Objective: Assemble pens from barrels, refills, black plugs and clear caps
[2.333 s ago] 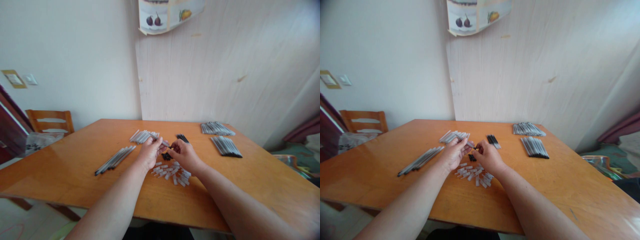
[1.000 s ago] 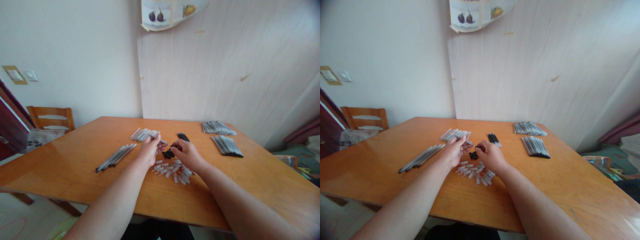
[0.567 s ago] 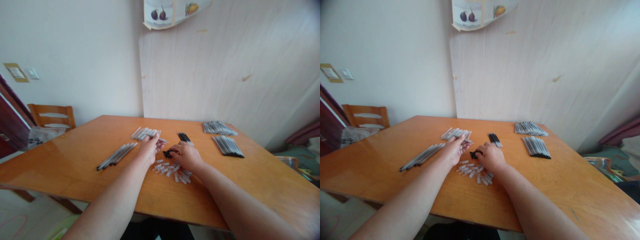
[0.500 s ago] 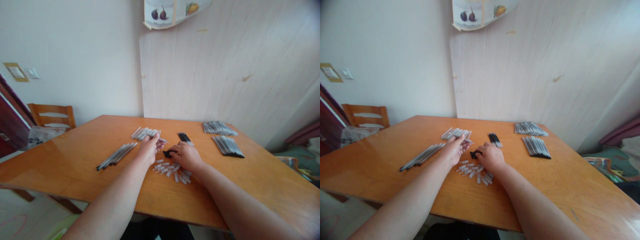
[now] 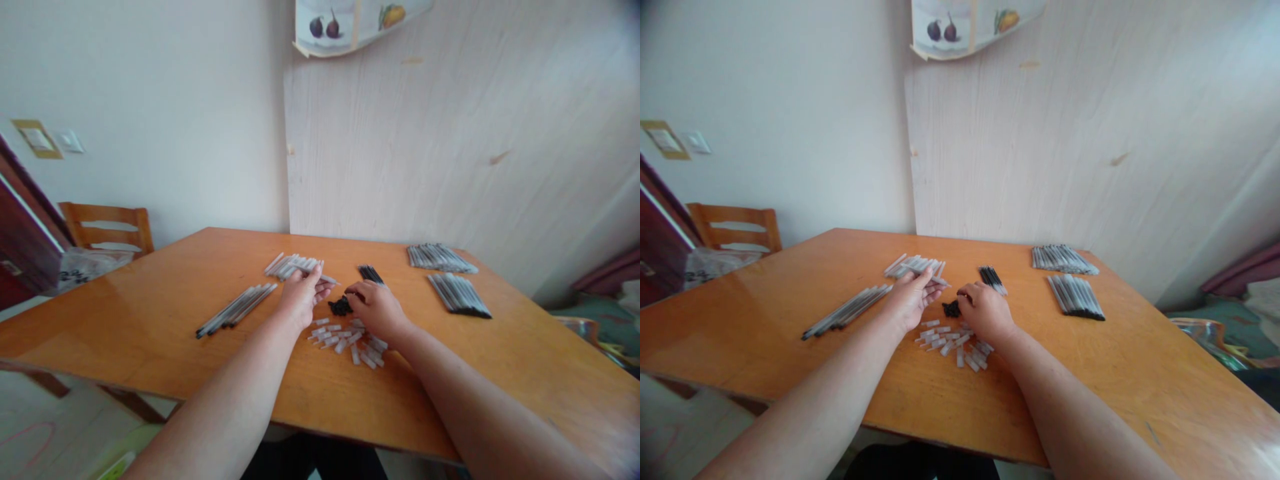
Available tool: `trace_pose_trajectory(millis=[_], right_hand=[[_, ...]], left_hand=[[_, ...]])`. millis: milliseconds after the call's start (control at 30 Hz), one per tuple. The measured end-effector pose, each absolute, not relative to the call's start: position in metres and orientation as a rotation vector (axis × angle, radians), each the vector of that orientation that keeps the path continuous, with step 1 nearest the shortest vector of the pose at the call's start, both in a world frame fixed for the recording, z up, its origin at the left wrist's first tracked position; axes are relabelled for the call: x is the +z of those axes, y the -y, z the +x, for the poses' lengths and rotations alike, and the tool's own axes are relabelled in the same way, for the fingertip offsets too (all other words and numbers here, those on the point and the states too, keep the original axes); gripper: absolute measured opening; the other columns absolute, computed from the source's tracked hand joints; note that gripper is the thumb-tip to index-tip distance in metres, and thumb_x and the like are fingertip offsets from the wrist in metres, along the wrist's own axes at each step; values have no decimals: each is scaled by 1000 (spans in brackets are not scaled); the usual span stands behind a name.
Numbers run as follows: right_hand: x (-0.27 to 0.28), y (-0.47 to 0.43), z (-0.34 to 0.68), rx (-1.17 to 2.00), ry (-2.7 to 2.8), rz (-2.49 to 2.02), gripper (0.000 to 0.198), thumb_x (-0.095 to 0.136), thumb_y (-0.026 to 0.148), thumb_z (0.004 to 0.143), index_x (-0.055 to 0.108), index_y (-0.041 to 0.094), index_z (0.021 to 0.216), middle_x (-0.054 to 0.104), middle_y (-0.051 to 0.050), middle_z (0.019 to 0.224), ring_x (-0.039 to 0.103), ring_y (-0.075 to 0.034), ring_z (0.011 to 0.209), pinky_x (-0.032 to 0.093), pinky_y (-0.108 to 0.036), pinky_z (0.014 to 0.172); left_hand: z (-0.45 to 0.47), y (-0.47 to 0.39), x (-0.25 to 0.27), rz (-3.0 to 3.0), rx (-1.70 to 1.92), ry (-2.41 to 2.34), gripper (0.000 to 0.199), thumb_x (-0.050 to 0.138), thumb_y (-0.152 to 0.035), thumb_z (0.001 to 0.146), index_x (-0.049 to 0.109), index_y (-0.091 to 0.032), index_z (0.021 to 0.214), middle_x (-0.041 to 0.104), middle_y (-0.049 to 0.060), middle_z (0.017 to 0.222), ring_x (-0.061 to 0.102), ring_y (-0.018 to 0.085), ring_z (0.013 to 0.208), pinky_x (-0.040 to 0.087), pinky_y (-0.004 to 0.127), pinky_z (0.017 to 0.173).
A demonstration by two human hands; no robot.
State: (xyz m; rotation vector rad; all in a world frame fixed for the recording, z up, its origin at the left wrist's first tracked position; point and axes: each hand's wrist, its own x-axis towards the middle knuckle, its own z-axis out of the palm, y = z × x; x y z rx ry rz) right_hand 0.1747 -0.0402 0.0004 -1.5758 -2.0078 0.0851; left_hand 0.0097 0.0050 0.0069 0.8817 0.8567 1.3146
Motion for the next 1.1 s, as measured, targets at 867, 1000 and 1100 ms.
trace_pose_trajectory(millis=[867,1000,1100], right_hand=[[3,22,227,68,1768,-1617,23,51,36,86,68,21,81,66,-2,77,58,-14,72,37,-23,63],[3,19,243,22,1538,-1852,28,49,39,86,69,21,82,68,-3,77,58,-15,71,35,-24,60],[2,19,250,22,1435,-2035,30,48,41,85,71,22,84,70,-6,81,60,-17,75,35,-24,60]], left_hand=[[-18,-25,14,756,1551,-860,18,65,-32,82,57,-17,87,70,4,71,68,13,63,49,22,58],[-20,-25,14,747,1540,-892,16,65,-31,81,58,-17,84,68,3,67,65,12,58,46,20,54],[-19,-24,14,769,1532,-928,18,66,-32,79,57,-16,81,66,1,63,63,11,54,44,19,51]])
